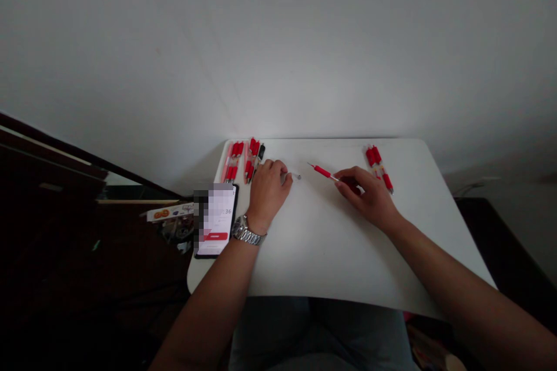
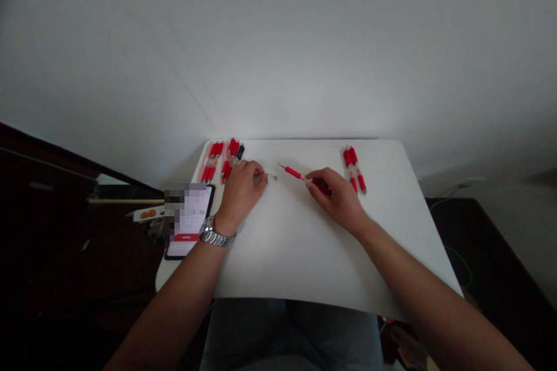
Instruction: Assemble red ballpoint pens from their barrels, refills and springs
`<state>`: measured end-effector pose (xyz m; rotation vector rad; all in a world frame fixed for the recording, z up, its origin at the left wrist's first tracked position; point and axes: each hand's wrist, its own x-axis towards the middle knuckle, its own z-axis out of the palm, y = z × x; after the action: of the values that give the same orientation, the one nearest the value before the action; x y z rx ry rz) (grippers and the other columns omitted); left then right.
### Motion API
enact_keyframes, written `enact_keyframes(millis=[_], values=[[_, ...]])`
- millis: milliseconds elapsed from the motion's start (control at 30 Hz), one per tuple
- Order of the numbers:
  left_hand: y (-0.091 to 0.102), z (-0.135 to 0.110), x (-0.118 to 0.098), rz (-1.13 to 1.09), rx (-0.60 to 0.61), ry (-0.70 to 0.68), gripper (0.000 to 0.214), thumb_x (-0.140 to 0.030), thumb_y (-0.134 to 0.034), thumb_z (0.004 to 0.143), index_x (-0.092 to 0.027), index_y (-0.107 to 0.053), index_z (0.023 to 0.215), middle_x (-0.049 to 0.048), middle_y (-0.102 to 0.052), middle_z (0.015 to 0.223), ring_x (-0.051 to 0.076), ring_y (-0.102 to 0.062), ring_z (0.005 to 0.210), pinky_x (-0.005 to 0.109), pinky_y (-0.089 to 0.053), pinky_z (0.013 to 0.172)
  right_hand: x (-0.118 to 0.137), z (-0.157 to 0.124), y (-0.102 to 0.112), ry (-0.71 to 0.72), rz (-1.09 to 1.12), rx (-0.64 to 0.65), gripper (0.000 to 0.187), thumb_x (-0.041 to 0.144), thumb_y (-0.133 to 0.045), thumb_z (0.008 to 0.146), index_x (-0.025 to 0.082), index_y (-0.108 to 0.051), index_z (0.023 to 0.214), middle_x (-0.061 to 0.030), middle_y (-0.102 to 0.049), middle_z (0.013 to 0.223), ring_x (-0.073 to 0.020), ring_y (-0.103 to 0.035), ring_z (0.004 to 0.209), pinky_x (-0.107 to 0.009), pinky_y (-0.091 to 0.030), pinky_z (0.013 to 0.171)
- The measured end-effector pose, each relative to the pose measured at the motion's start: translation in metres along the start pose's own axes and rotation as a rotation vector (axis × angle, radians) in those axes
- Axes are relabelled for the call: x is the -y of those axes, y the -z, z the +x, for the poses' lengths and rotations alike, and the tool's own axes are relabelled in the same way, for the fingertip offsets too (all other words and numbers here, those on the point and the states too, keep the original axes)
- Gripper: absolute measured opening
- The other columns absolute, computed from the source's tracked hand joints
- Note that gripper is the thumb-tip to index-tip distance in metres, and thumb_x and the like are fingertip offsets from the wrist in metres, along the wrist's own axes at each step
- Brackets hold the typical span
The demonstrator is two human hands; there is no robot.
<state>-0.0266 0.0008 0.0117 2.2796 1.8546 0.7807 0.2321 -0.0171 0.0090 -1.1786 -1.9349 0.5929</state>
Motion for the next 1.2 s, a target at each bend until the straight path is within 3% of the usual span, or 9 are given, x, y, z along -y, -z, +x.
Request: enact_keyframes(millis=[300,800,1000,1200], values=[[-0.0003,0.0012,-0.002,-0.103,0.017,0.006,0.005,-0.014,-0.062,0.091,-0.018,-0.062,0.089,0.0072,-0.062,0.091,0.023,-0.06,0.089,0.037,-0.047,0.083,-0.0013,0.0,-0.0018,-0.016,-0.002,0.011,0.023,0.04,-0.06,0.099,0.019,-0.066,0.107,-0.0062,-0.068,0.085,-0.017,-0.063,0.071,-0.031,-0.05,0.062],[0.0002,0.0003,-0.0018,-0.079,-0.011,-0.022,0.011,-0.011,-0.054,0.096,-0.019,-0.059,0.09,0.007,-0.061,0.092,0.021,-0.06,0.087,0.036,-0.049,0.081,-0.0031,-0.0002,-0.0021,0.01,-0.032,0.025,0.02,0.037,-0.06,0.1,0.019,-0.066,0.107,-0.0071,-0.069,0.088,-0.0172,-0.062,0.072,-0.032,-0.051,0.064],[0.0002,0.0008,-0.0024,-0.21,-0.091,-0.017,0.009,-0.012,-0.052,0.098,-0.02,-0.056,0.095,0.006,-0.063,0.095,0.02,-0.061,0.09,0.035,-0.05,0.083,-0.0003,0.0011,-0.0014,0.009,-0.021,0.034,0.02,0.037,-0.06,0.099,0.019,-0.066,0.106,-0.0063,-0.068,0.086,-0.0172,-0.063,0.071,-0.031,-0.051,0.064],[-0.0029,0.0043,-0.0039,-0.491,-0.093,0.079,0.004,-0.018,-0.057,0.098,-0.021,-0.057,0.096,0.0026,-0.067,0.092,0.016,-0.063,0.084,0.03,-0.05,0.077,0.0024,0.0005,-0.0007,0.015,-0.012,0.027,0.022,0.039,-0.059,0.1,0.02,-0.066,0.105,-0.0068,-0.069,0.086,-0.0173,-0.064,0.071,-0.031,-0.052,0.064]])
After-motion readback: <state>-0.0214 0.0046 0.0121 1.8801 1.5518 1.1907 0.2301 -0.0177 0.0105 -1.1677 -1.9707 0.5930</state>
